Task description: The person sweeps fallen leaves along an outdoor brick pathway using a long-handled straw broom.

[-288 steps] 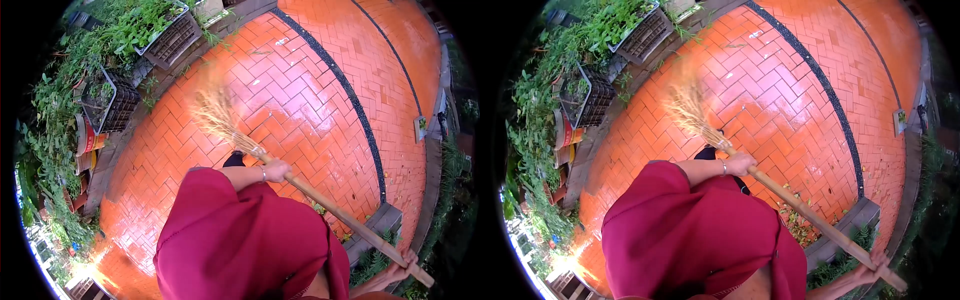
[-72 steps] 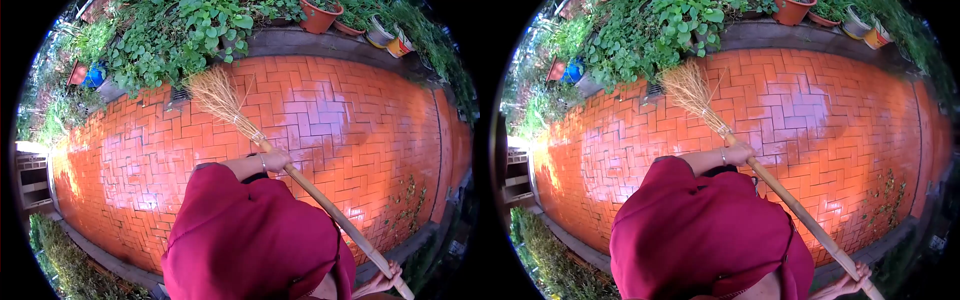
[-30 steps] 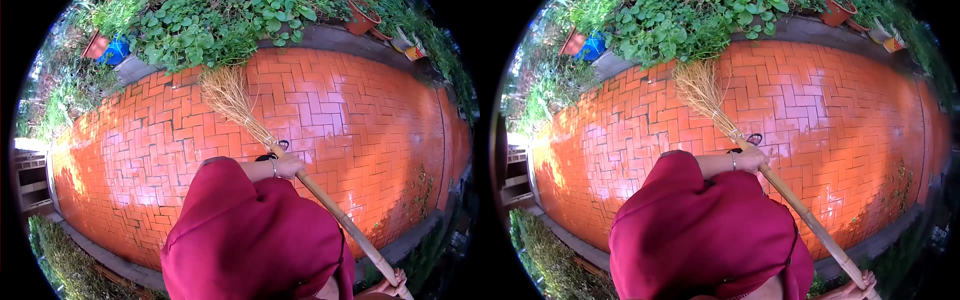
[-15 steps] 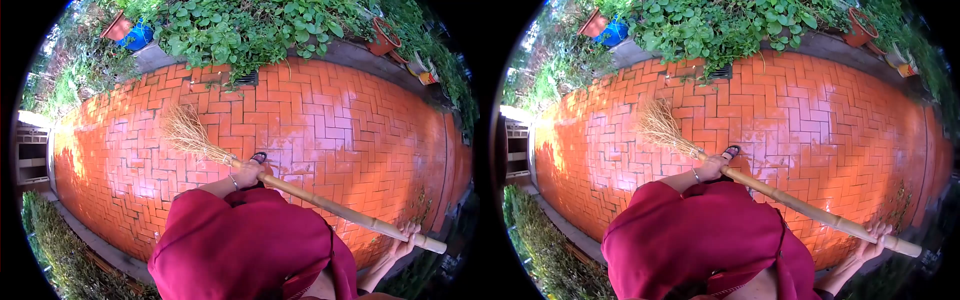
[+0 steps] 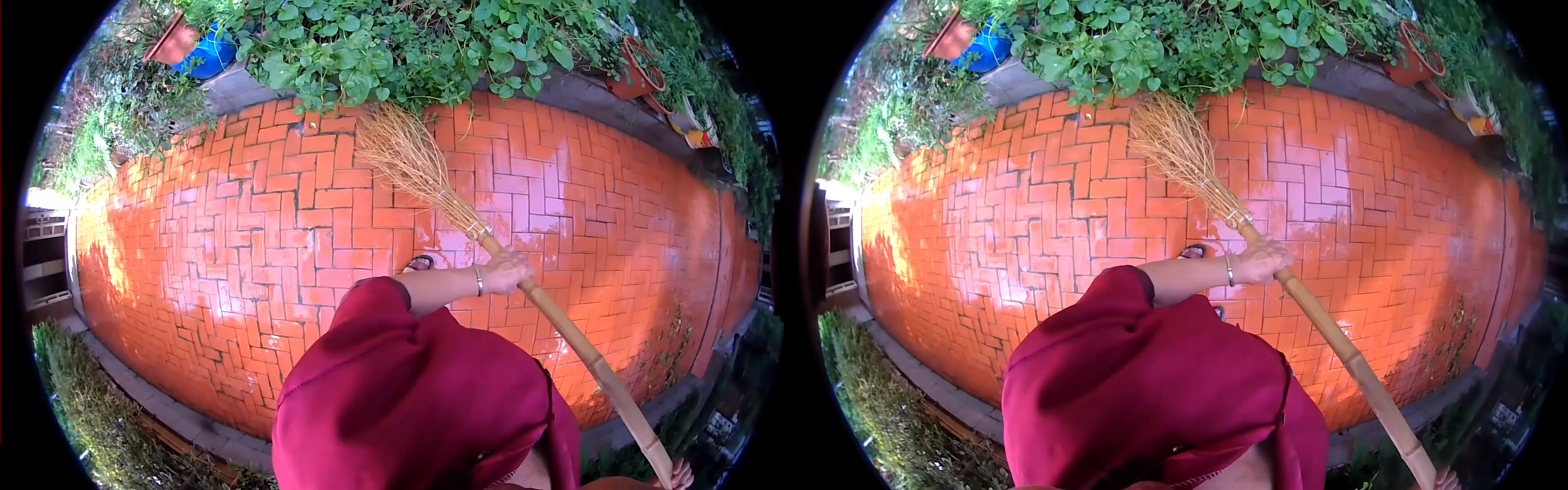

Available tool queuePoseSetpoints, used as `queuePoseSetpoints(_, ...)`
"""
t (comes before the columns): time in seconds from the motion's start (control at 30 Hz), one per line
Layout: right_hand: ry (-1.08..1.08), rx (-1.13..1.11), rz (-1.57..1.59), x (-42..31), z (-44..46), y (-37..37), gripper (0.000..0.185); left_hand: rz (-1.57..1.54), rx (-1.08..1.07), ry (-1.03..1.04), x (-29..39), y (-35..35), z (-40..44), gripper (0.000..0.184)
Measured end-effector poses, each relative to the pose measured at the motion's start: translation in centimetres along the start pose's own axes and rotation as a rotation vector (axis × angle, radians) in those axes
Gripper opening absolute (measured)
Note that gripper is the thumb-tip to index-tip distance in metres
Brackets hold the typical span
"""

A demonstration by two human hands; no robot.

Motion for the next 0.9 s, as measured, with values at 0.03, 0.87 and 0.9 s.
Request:
queuePoseSetpoints(0.03,-0.009,0.014,-0.013,-2.2,0.2,-1.3,0.007,0.013,0.036,0.038,1.5,-0.8,-0.7,0.017)
queuePoseSetpoints(0.87,0.242,0.331,0.041,3.4,-8.0,3.2,0.026,0.038,-0.229,0.076,-4.4,3.6,0.9,0.015)
queuePoseSetpoints(0.9,0.208,0.302,0.058,2.1,-8.1,2.7,0.027,0.026,-0.216,0.075,-2.7,3.1,0.7,0.016)
Point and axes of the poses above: each hand's wrist, its own z-axis towards the middle knuckle, its own y-axis out of the palm, x = y × z, the point moved 4 cm from there along z, towards the middle knuckle, and after that the axes turned 14 degrees about -x, right-handed, at the moved point
